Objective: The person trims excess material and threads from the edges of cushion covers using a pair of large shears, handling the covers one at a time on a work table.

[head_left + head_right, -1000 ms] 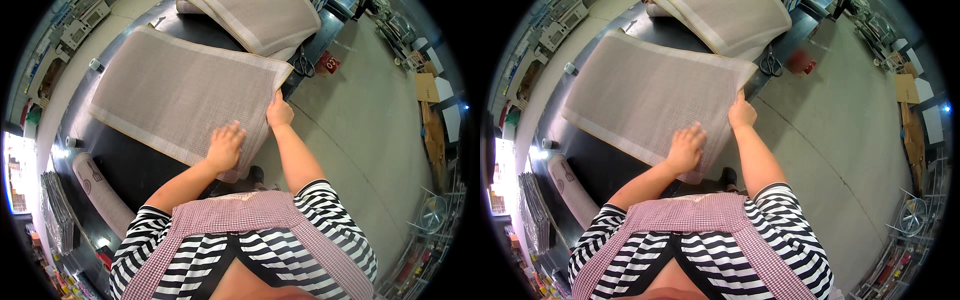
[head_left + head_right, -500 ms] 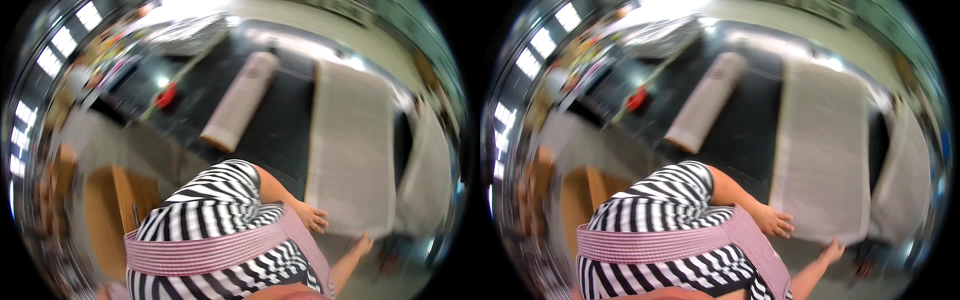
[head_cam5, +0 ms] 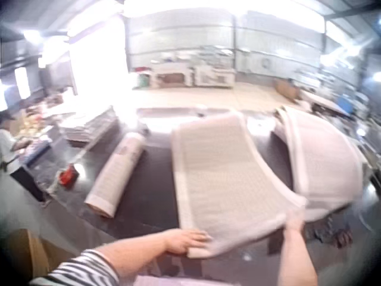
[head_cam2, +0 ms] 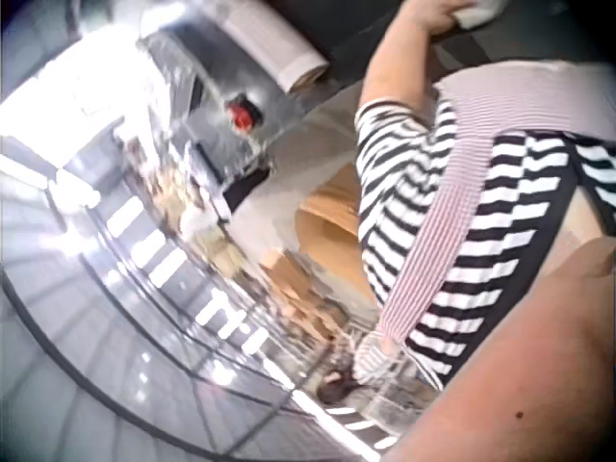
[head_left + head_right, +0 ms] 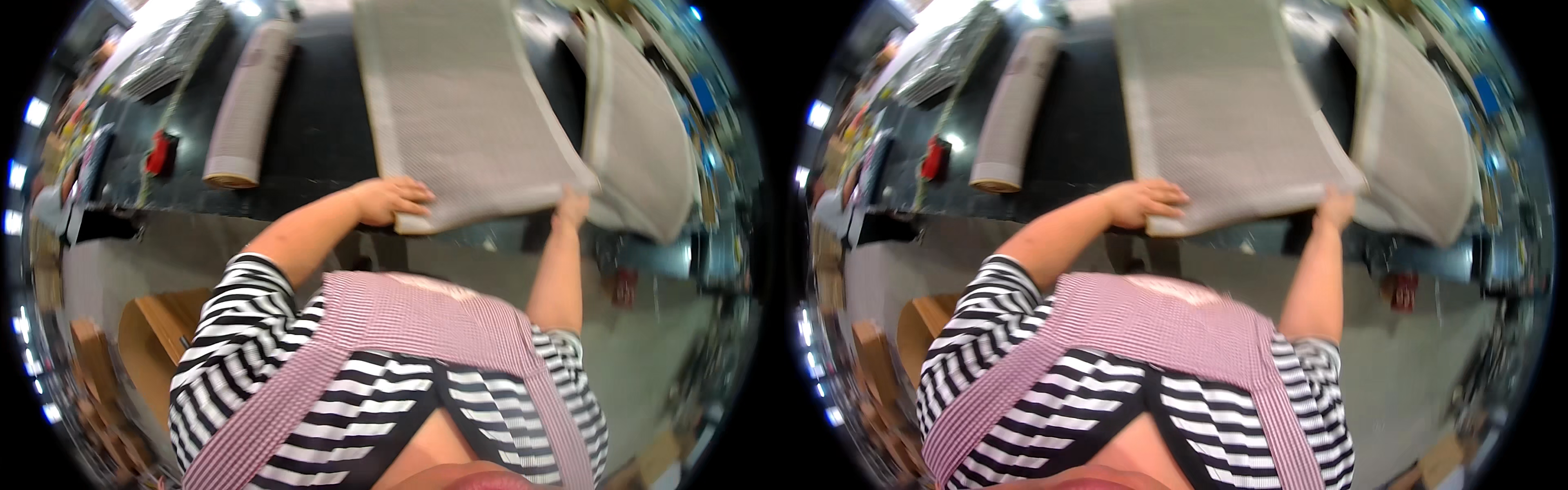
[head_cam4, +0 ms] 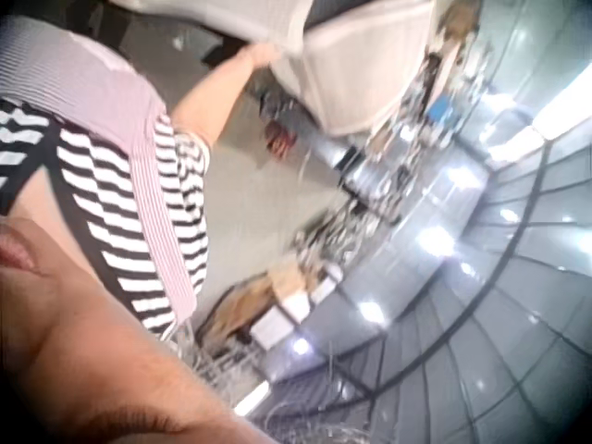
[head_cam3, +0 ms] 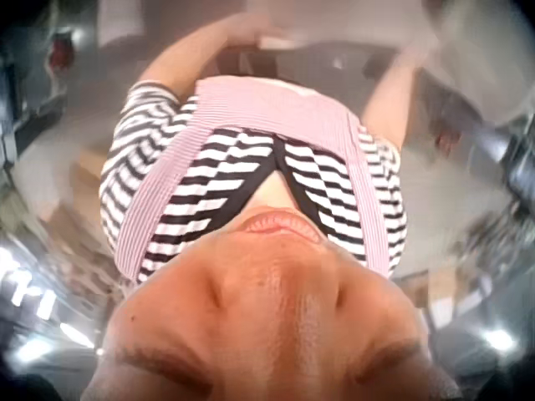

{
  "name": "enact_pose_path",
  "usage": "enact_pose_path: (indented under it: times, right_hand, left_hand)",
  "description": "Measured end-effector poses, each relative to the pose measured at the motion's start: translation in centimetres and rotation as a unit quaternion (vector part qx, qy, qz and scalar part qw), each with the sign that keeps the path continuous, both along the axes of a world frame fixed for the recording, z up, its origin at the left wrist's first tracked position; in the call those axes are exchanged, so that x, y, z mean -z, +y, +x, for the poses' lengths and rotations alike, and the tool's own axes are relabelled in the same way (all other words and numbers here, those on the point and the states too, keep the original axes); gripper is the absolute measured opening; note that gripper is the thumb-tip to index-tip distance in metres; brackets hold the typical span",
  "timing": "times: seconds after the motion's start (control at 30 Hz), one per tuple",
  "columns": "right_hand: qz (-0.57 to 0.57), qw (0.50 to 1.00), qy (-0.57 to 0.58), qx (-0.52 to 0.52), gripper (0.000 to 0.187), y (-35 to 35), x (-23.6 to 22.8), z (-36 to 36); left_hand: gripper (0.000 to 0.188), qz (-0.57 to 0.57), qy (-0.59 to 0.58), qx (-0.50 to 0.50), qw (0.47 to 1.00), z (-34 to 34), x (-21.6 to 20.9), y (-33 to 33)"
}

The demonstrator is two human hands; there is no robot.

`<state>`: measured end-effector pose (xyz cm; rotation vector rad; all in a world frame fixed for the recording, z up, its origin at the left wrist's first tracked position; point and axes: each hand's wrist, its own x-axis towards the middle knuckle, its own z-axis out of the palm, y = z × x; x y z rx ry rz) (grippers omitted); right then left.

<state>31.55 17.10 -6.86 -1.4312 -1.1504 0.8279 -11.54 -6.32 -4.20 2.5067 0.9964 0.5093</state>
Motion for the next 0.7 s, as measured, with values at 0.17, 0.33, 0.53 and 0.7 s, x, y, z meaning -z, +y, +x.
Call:
enact_pose_path:
  times: [0.17, 0.33, 0.53, 0.7]
  right_hand:
    - [-0.115, 0.862, -0.493, -0.027, 0.036, -5.4, -2.5, -2.4]
    - [-0.075, 0.895, -0.439, -0.015, 0.035, -5.6, -2.2, -1.0]
    - [-0.097, 0.894, -0.437, -0.01, 0.04, -8.8, -5.1, 2.5]
    - [-0.182, 0.872, -0.453, 0.04, 0.087, -9.0, -5.5, 5.4]
  left_hand:
    - [0.059, 0.091, 0.128, -0.105, 0.982, 1.2, -0.2, -3.6]
    - [0.053, 0.096, 0.184, -0.114, 0.972, 3.1, -2.9, -4.8]
    - [0.052, -0.048, 0.134, -0.072, 0.987, 5.5, -4.3, -6.0]
    - [0.06, -0.021, 0.162, -0.105, 0.981, 7.7, -1.2, -7.5]
